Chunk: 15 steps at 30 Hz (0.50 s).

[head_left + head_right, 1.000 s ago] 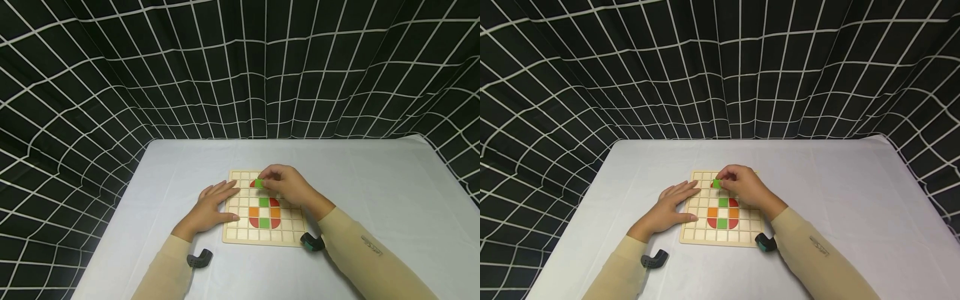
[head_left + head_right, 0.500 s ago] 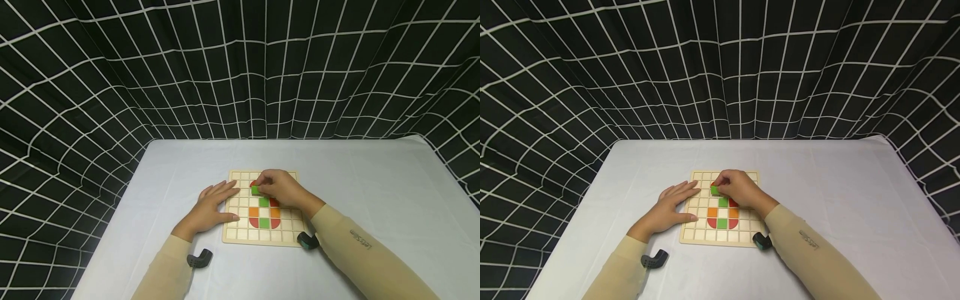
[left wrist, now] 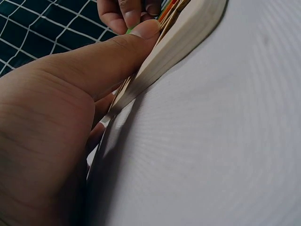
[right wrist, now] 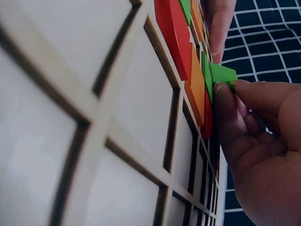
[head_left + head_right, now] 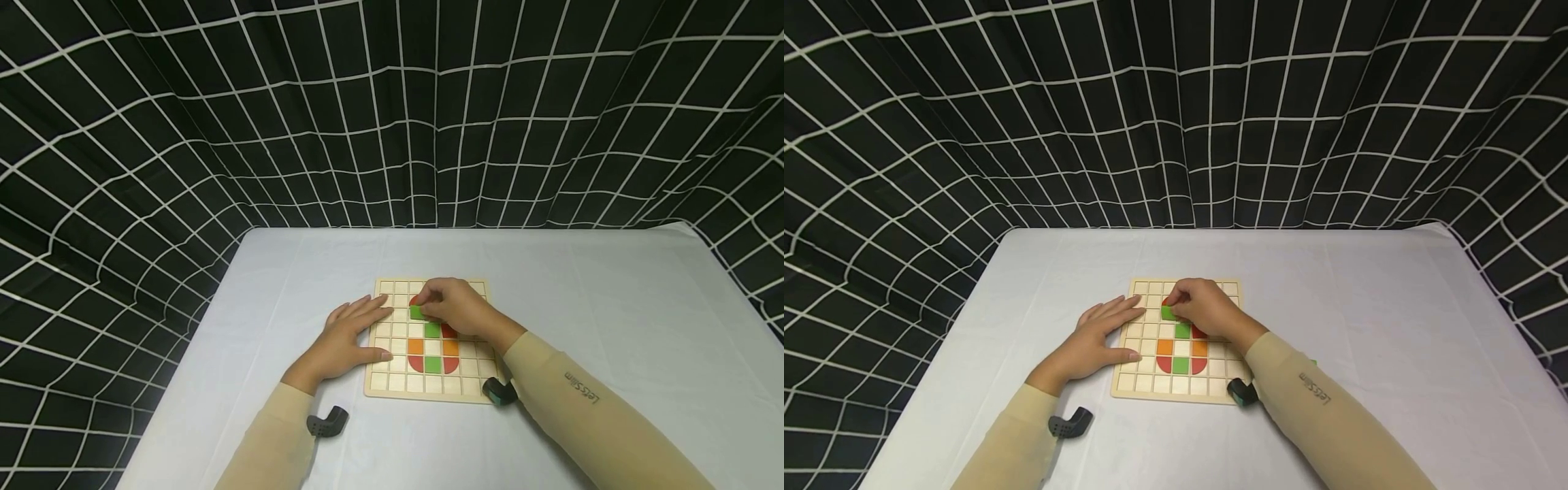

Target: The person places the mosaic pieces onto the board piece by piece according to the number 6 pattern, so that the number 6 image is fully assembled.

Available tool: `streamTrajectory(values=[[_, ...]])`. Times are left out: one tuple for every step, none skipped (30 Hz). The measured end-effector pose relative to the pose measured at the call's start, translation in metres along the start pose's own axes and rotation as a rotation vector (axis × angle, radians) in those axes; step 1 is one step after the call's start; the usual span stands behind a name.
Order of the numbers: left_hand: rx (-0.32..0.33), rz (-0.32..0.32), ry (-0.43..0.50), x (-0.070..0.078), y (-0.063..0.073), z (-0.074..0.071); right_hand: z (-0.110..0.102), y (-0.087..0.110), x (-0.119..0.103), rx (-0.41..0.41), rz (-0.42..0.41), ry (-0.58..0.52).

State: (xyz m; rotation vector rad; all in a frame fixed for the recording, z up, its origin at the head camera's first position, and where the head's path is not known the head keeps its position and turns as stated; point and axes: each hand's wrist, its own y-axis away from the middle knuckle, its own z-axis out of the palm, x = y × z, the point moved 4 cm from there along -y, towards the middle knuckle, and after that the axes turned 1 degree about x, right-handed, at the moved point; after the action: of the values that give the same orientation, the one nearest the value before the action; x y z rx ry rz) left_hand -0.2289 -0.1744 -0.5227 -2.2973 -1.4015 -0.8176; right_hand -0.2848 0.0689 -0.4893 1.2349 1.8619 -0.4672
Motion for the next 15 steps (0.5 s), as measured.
streamTrajectory(values=[[0.001,-0.001,0.001,-0.0001,0.0001,0.0000,0.0003,0.0000,-0.0002,0.000,-0.001,0.000],[0.002,-0.003,0.000,-0.0002,0.0001,0.0001,0.0006,0.0002,-0.0005,-0.001,0.000,-0.002],[0.003,-0.004,0.002,-0.0004,0.0002,0.0002,0.0009,0.0003,-0.0008,-0.002,0.001,-0.002],[0.003,-0.006,0.000,-0.0007,0.0002,0.0003,0.0012,0.0003,-0.0010,-0.003,0.001,-0.002],[0.002,-0.006,0.000,-0.0008,0.0003,0.0003,0.0014,0.0003,-0.0013,-0.005,0.001,-0.002],[0.002,-0.008,0.000,-0.0009,0.0003,0.0004,0.0016,0.0003,-0.0015,-0.007,0.000,-0.001],[0.002,-0.007,0.000,-0.0011,0.0003,0.0005,0.0017,0.0002,-0.0016,-0.009,0.001,-0.001],[0.001,-0.008,-0.001,-0.0011,0.0003,0.0005,0.0018,0.0002,-0.0016,-0.012,0.001,-0.001],[0.001,-0.007,-0.002,-0.0011,0.0002,0.0006,0.0018,0.0002,-0.0016,-0.014,0.002,0.001],[0.000,-0.006,-0.003,-0.0010,0.0001,0.0007,0.0017,0.0003,-0.0014,-0.016,0.003,0.001],[0.000,-0.005,0.000,-0.0007,0.0000,0.0007,0.0016,0.0003,-0.0012,-0.019,0.004,0.002],[0.001,-0.005,0.000,-0.0006,-0.0001,0.0007,0.0014,0.0003,-0.0011,-0.021,0.003,0.005],[0.002,-0.004,0.000,-0.0005,-0.0002,0.0007,0.0012,0.0003,-0.0009,-0.024,0.002,0.007],[0.001,-0.005,0.000,-0.0006,-0.0004,0.0007,0.0011,0.0004,-0.0008,-0.027,0.002,0.011],[0.001,-0.006,0.000,-0.0006,-0.0005,0.0009,0.0011,0.0004,-0.0007,-0.029,0.002,0.014]])
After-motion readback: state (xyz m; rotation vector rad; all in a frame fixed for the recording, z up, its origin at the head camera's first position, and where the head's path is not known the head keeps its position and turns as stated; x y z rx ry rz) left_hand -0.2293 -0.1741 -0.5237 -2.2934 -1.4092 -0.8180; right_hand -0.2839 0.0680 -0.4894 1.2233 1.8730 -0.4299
